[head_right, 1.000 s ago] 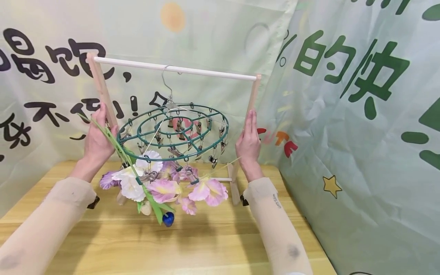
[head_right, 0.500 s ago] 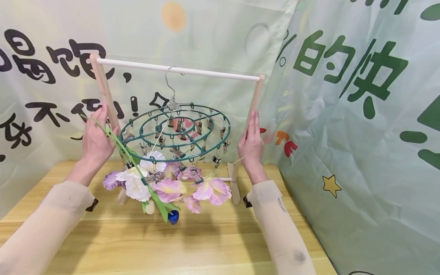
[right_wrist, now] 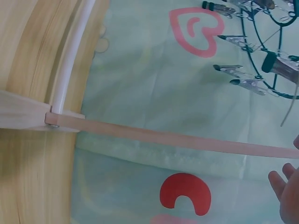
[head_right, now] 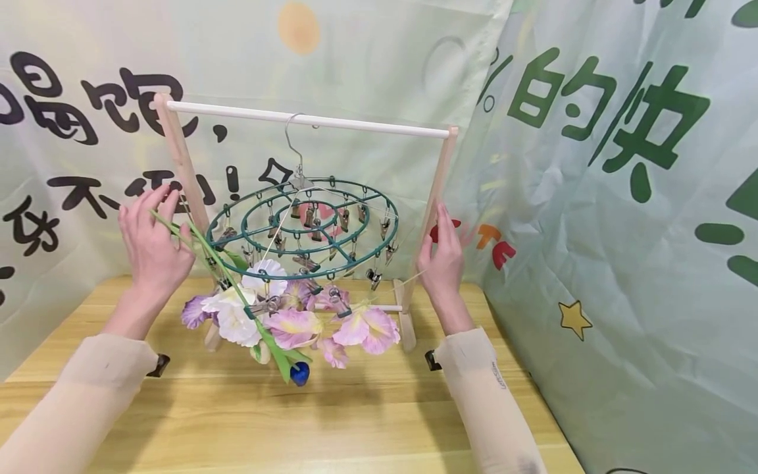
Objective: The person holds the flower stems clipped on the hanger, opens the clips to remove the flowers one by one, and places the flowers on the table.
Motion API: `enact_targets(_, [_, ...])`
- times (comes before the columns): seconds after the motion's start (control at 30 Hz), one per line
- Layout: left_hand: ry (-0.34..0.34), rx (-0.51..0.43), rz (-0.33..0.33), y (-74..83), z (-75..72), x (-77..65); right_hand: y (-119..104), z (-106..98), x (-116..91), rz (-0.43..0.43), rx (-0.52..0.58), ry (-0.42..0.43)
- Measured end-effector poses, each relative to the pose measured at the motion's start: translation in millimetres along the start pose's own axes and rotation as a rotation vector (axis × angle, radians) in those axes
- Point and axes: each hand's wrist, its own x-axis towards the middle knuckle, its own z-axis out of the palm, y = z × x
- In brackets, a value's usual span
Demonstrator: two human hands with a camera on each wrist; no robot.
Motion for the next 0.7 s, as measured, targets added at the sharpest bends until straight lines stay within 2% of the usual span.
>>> enact_targets(0.23, [0.085,-0.103,-0.032,5.5,-9.3,-11.5,-7,-10,-11,0.041,0.115,0.022])
enact_targets(0.37, [0.135,-0.167,-0.081,12.7,-16.0,-18.8,-13,-16,-19,0.105,0.16,0.065])
enact_targets(0.53, [0.192,-0.24,-0.164,24.6,-28.5,-32.1,-27,-27,-35,0.223,0.236,0.123])
enact_targets(0.7, [0.252,-0.305,-0.194,44.3,-40.8,-44.1,-46,-38,-50,0.238,0.282,0.176])
